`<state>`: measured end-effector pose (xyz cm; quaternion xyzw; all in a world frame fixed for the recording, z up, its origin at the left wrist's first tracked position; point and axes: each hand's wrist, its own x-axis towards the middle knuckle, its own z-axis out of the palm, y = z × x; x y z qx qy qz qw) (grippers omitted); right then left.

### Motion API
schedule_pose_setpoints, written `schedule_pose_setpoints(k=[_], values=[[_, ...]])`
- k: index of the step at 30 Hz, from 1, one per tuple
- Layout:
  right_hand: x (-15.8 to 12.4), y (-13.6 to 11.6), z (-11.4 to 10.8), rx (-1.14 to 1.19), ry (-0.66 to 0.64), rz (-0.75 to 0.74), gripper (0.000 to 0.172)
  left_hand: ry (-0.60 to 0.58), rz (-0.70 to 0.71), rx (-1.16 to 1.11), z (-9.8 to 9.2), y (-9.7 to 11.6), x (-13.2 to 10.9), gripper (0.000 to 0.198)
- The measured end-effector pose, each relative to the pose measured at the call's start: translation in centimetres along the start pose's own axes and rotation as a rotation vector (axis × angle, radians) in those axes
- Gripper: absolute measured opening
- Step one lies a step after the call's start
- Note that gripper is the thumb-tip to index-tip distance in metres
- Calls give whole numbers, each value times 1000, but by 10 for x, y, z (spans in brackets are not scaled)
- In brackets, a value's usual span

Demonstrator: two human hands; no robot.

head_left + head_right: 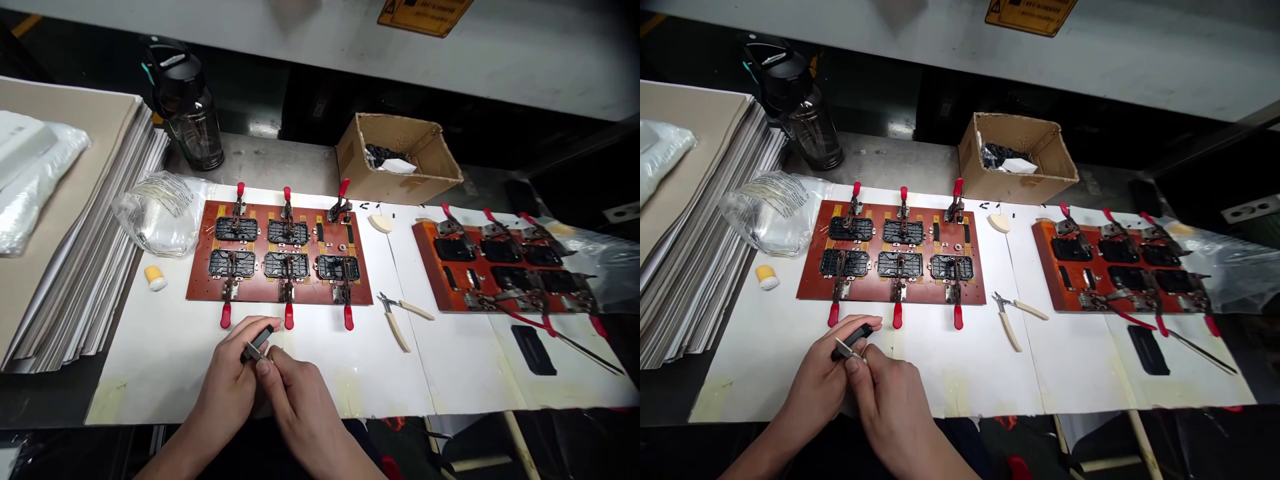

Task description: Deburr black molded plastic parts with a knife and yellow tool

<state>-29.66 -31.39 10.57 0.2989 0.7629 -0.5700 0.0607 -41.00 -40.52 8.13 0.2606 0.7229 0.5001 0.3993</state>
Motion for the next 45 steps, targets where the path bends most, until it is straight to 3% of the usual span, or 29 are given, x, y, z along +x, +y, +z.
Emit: schedule_pose_setpoints(k=[2,5,9,12,16,21,23,28,32,34,36,39,42,44,45], values=[[1,2,-2,10,19,16,40,8,9,14,0,-1,0,54],[5,11,-8,65,51,37,42,2,10,26,0,0,0,39],[12,32,-18,217,241,97,47,-17,20,16,1,4,-1,30],[14,38,-22,370,294,111,47,-17,18,26,1,5,-1,31],[14,22,-24,427,304,-23,27,-13,16,21,3,6,3,33],[25,4,-20,262,301,-187,12,-53,-4,-47,6,9,6,35],[30,5,-19,194,347,-218,15,-64,-10,-88,6,9,6,36],[35,21,-26,240,501,-118,39,-55,-117,-176,-1,8,-1,40],[25,28,-26,306,584,0,35,-22,-150,-195,-3,13,-4,36],[19,27,-18,372,536,8,42,8,-160,-271,-2,15,-2,34],[14,24,-9,478,380,8,50,57,-168,-391,1,16,2,32],[16,19,-10,602,247,33,43,120,-151,-505,1,17,7,29],[22,14,-28,561,387,41,38,46,-164,-461,-3,17,8,28],[23,11,-39,455,399,18,31,-123,-184,-398,-6,18,7,28],[23,10,-43,393,340,3,26,-221,-185,-365,-7,18,6,27]])
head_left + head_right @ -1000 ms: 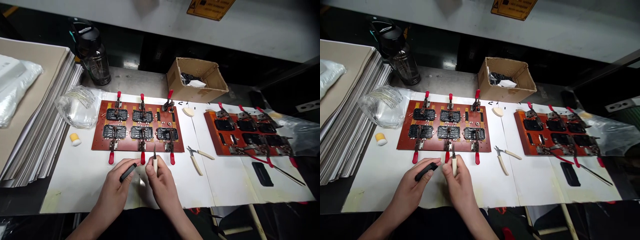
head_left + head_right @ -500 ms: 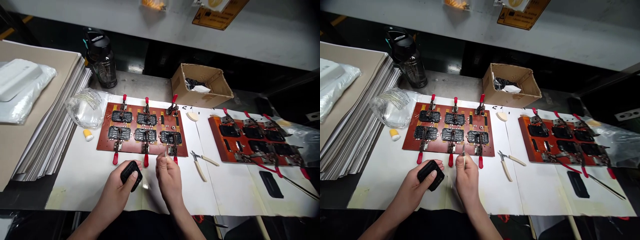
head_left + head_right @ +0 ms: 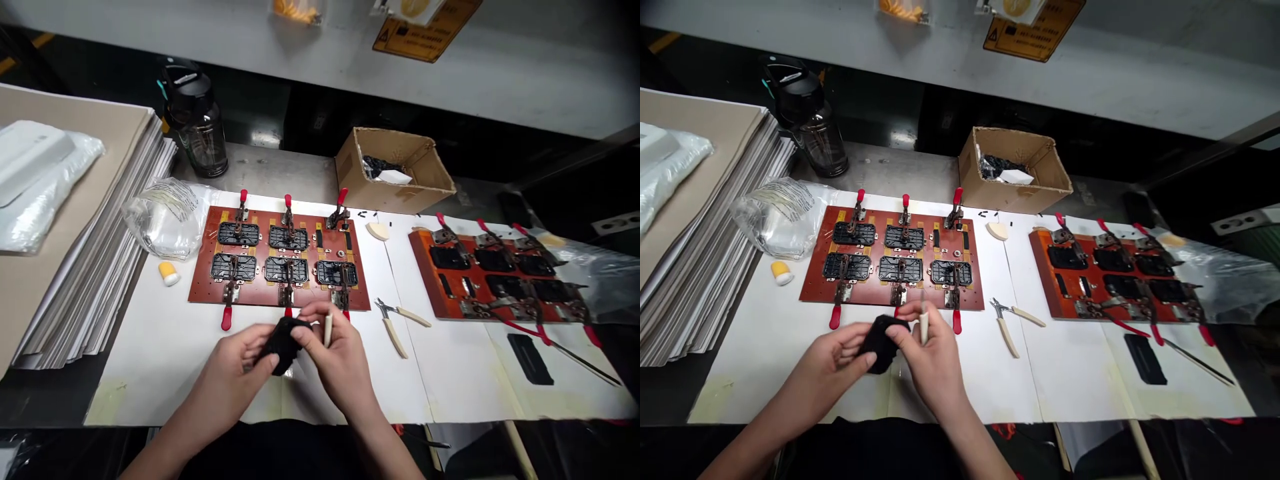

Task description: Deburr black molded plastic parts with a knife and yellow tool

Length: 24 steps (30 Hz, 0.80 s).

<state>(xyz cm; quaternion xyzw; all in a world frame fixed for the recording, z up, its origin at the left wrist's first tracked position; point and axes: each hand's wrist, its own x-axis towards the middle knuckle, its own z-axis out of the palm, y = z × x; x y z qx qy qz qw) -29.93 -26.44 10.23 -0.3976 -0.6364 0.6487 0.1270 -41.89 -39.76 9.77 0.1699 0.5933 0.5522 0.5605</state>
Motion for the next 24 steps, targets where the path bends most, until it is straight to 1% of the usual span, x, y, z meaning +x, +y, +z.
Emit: schedule_pose_setpoints(k=[2,3,4,5,7,8,9,10,12,13,15,18,24], values=[[-1,-3,-2,-116,-182,-7,18,-146,-15,72,1,0,-2,23],[-2,-4,-3,-160,-237,-22,16,-173,-6,98,2,0,-2,21],[-3,-3,-2,-186,-237,-49,16,-154,13,122,4,-1,-2,21],[-4,-2,-2,-194,-183,-80,16,-102,36,151,5,-3,-2,23],[-8,0,-1,-170,-53,-114,19,36,93,223,7,-6,-1,27],[-11,1,0,-153,-48,-106,25,101,120,263,7,-7,0,29],[-14,1,2,-151,-102,-86,31,151,139,294,7,-8,1,31],[-19,2,5,-167,-189,-63,34,179,151,310,7,-8,1,33],[-30,2,12,-250,-342,-57,34,192,157,310,6,-8,2,33],[-35,2,16,-300,-372,-67,33,188,154,306,5,-7,3,33],[-43,4,24,-374,-356,-91,32,173,162,313,5,-6,4,33],[-46,8,31,-411,-302,-99,32,168,182,323,5,-6,4,36],[-43,11,32,-416,-282,-89,32,172,180,350,6,-8,6,39]])
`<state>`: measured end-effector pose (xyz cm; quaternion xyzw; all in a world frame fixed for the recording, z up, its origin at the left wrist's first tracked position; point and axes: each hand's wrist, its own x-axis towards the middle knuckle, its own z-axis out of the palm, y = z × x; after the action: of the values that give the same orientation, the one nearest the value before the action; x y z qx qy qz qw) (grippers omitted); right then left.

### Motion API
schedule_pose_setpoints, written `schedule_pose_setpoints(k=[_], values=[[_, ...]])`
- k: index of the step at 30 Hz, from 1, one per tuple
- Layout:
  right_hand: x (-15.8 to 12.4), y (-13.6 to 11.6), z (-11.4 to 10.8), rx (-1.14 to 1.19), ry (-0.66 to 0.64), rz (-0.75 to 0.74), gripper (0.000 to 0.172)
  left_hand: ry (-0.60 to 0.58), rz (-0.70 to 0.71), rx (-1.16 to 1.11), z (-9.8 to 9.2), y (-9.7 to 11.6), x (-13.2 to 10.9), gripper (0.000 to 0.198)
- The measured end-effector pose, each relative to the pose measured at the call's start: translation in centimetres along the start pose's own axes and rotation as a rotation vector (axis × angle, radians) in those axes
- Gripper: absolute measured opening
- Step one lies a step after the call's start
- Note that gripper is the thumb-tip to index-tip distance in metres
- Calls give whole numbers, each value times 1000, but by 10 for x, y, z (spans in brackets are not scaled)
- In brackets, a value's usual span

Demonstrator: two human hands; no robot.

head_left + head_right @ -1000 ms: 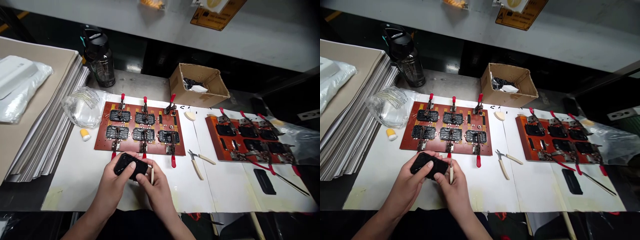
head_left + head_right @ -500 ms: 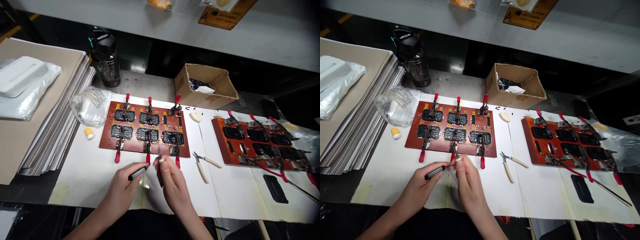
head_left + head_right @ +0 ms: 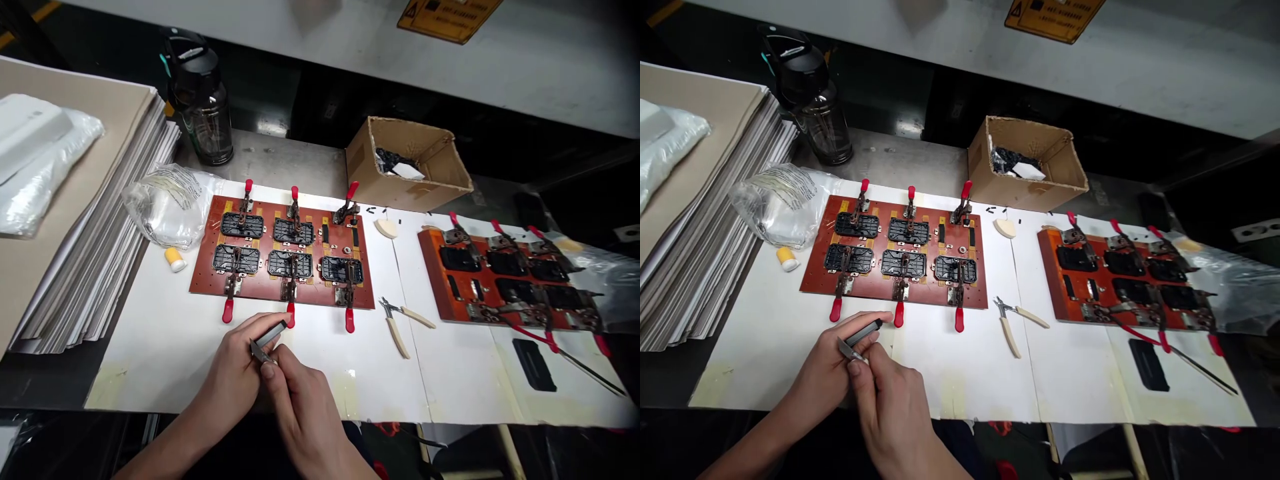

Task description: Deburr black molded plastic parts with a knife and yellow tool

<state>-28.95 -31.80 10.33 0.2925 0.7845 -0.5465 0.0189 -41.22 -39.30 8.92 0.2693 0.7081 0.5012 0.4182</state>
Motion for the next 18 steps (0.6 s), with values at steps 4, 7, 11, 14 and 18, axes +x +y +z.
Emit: schedule_pose_setpoints(k=[4,7,11,14,18], values=[[1,-3,-1,2,-3,17,33,-1,13,-2,-1,0,1,40],[2,-4,-1,6,-12,31,33,7,22,-3,-1,-1,2,39],[3,-4,0,-14,-8,39,34,41,39,22,-1,-4,2,41],[4,-4,1,-22,7,46,34,56,38,35,0,-5,1,41],[3,-7,0,-16,21,49,34,70,37,17,1,-6,1,37]])
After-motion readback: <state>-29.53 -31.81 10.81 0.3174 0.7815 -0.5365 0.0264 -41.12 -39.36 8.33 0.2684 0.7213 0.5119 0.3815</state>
